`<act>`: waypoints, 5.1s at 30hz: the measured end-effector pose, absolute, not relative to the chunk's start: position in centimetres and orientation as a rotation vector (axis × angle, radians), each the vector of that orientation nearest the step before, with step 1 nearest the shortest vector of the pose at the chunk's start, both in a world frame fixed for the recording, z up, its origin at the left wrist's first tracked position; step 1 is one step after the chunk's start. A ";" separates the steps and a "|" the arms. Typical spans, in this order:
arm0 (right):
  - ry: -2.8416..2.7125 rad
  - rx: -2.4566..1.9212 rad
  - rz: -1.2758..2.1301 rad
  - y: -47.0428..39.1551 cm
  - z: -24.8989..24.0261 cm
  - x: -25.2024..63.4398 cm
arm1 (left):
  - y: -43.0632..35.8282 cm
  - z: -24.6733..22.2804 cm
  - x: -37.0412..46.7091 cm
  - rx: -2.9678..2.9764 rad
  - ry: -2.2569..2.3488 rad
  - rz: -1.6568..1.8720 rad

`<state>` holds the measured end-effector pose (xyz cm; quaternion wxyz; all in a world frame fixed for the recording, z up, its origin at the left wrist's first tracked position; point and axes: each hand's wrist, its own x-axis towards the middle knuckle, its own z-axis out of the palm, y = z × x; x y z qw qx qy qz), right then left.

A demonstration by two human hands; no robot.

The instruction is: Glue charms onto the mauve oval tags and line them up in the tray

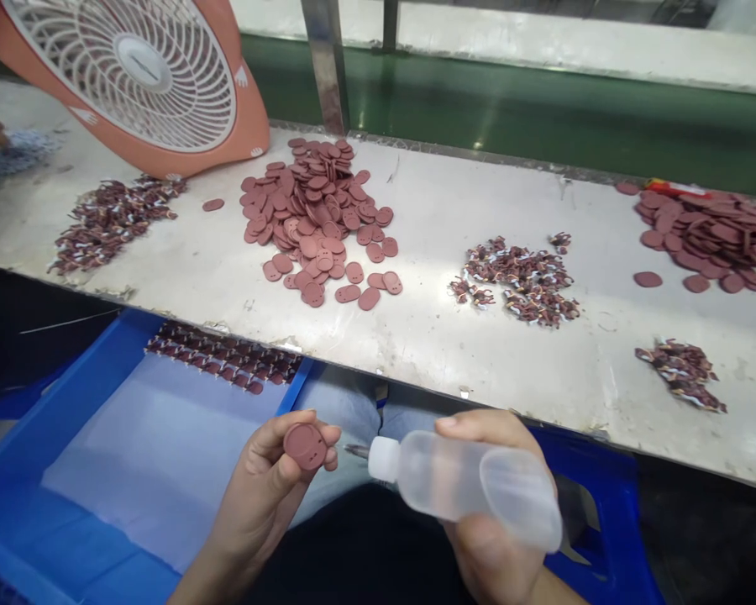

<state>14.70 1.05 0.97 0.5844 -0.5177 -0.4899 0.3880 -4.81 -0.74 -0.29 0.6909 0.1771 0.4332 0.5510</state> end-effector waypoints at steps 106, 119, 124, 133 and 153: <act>-2.358 -0.924 1.248 5.7 6.5 14.1 | -0.8 -0.2 -4.4 0.111 0.832 0.930; -2.352 -0.942 1.239 5.3 6.6 14.1 | -1.0 0.1 -3.9 0.103 0.839 0.921; -2.349 -0.934 1.247 5.2 6.5 14.3 | -1.0 0.1 -3.9 0.102 0.837 0.920; -2.345 -0.920 1.239 5.1 6.9 14.3 | -1.0 0.1 -3.8 0.112 0.837 0.926; -2.262 -0.888 1.208 5.0 7.4 14.2 | -1.2 -0.6 -5.0 0.159 0.633 0.903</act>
